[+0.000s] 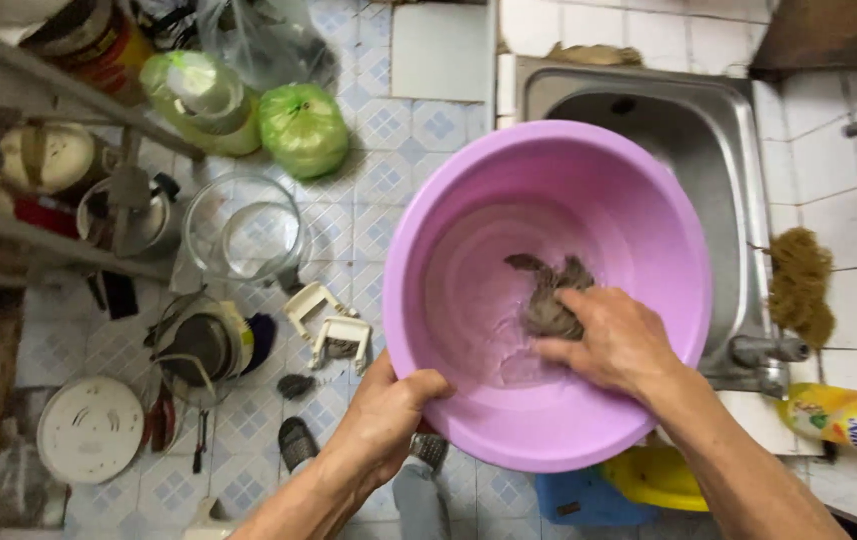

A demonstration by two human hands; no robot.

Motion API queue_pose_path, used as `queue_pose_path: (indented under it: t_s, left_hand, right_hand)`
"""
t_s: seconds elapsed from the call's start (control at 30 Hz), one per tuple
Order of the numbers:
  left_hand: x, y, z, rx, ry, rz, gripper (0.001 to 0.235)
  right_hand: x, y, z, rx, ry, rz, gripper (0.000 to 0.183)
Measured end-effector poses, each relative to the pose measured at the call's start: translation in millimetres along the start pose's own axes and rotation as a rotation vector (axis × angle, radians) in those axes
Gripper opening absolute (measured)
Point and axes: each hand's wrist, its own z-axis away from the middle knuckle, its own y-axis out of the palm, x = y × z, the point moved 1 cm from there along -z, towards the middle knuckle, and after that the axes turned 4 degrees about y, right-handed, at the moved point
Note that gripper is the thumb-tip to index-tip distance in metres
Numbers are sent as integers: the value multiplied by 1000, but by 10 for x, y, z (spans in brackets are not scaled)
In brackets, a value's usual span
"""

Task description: Cleaning a white plastic appliance component using a cloth and a basin of water

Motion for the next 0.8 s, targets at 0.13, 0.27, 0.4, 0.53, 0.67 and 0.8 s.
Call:
queue_pose_path:
  t_s: [0.13, 0.27, 0.4, 0.53, 0.67, 0.8]
  left_hand:
    - [123, -457, -6, -56, -44, 25, 59]
    - [425, -935, -101, -119, -8, 34, 64]
    - [504, -1394, 29, -61, -8, 13, 71]
    - [566, -1897, 118, 7, -10, 34, 74]
    - [700, -2221, 81, 86, 52, 78, 78]
    - [783, -2373, 111, 99, 70, 7, 77]
  right_hand:
    - [412, 489, -39, -9, -126, 227, 113]
    - [922, 902, 13, 50, -135, -20, 51]
    - [1513, 824, 431, 82, 196, -630, 63]
    - [1862, 1134, 612, 97, 287, -554, 53]
    - [1971, 1608, 526, 98, 254, -432, 56]
    - [2130, 1861, 493, 86, 181, -350, 55]
